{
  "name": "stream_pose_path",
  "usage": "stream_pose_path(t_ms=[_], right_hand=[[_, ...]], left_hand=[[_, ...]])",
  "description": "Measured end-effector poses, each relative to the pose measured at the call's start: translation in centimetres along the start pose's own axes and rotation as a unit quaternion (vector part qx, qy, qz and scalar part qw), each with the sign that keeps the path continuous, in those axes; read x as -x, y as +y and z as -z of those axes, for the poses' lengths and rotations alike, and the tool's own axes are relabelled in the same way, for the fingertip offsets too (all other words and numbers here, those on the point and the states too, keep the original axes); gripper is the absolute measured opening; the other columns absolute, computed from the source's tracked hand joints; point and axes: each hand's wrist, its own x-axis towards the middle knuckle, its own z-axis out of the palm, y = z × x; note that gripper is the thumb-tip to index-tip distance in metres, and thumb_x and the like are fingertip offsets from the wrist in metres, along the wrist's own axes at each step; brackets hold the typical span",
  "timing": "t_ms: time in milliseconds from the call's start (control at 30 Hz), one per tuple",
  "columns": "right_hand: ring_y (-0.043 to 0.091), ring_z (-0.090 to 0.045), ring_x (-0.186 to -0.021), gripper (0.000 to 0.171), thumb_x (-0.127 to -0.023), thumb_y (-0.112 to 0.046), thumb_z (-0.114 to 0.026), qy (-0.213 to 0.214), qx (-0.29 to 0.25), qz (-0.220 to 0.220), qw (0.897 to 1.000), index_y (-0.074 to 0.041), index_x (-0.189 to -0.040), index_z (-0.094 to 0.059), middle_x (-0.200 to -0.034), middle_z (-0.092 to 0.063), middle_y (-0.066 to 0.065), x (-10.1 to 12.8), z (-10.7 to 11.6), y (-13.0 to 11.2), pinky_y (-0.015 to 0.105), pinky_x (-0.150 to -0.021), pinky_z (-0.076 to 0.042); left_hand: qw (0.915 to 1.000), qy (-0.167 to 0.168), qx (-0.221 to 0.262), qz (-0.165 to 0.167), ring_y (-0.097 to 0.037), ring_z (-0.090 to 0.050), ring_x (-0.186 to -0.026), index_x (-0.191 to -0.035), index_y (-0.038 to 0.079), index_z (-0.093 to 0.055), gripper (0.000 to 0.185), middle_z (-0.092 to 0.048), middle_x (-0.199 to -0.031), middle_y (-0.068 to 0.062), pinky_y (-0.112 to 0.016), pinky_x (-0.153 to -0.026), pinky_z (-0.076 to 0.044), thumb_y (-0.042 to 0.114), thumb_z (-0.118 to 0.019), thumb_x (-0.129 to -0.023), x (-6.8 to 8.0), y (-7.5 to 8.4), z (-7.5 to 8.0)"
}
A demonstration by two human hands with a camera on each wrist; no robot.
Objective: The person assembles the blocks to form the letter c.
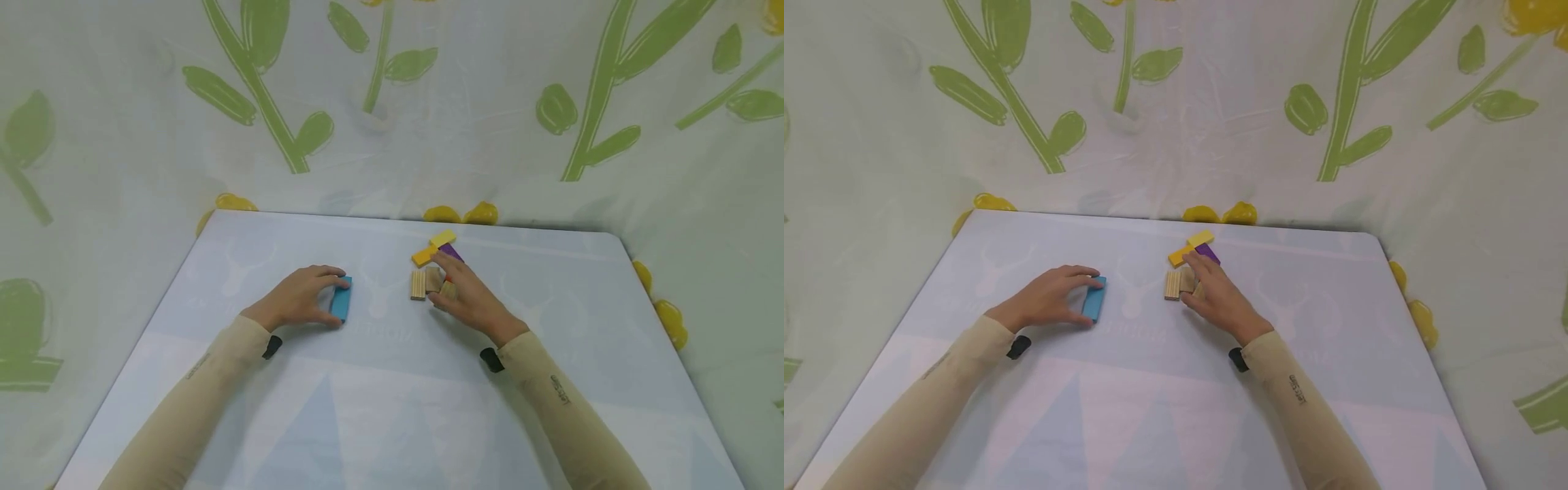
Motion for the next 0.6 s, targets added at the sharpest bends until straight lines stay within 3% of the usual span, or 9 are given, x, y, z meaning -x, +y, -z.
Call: stream_pose_path(t_ms=[267,433,600], right_hand=[[0.021,-0.024,-0.137,0.071,-0.086,-0.029,-0.067,-0.017,0.032,0.020,0.999,-0.017,-0.146,-0.030,-0.150,-0.028,0.002,-1.4,-0.9,-0.8,0.041,-0.110,-0.026],[0.023,-0.031,-0.134,0.068,-0.086,-0.027,-0.068,-0.035,0.060,0.037,0.997,-0.013,-0.143,-0.035,-0.147,-0.034,0.006,-2.2,-0.9,-1.3,0.041,-0.108,-0.030],[0.022,-0.037,-0.129,0.068,-0.085,-0.028,-0.069,-0.067,0.089,0.027,0.993,-0.013,-0.143,-0.037,-0.142,-0.039,0.008,-2.9,-0.7,-1.5,0.040,-0.106,-0.033]], left_hand=[[0.9999,0.005,0.007,-0.013,-0.022,-0.044,-0.123,-0.120,0.020,-0.063,0.067,-0.051,-0.134,-0.001,-0.043,-0.102,-0.036,0.054,-0.079,-0.064,0.4,-0.3,-0.2],[1.0000,0.003,-0.001,-0.005,-0.024,-0.041,-0.126,-0.122,0.021,-0.061,0.069,-0.048,-0.137,-0.004,-0.046,-0.103,-0.034,0.056,-0.078,-0.065,0.7,-0.4,-0.1],[0.9998,0.017,-0.007,0.005,-0.025,-0.040,-0.127,-0.121,0.021,-0.062,0.067,-0.049,-0.136,-0.003,-0.047,-0.104,-0.032,0.057,-0.076,-0.066,1.2,-0.4,0.3]])
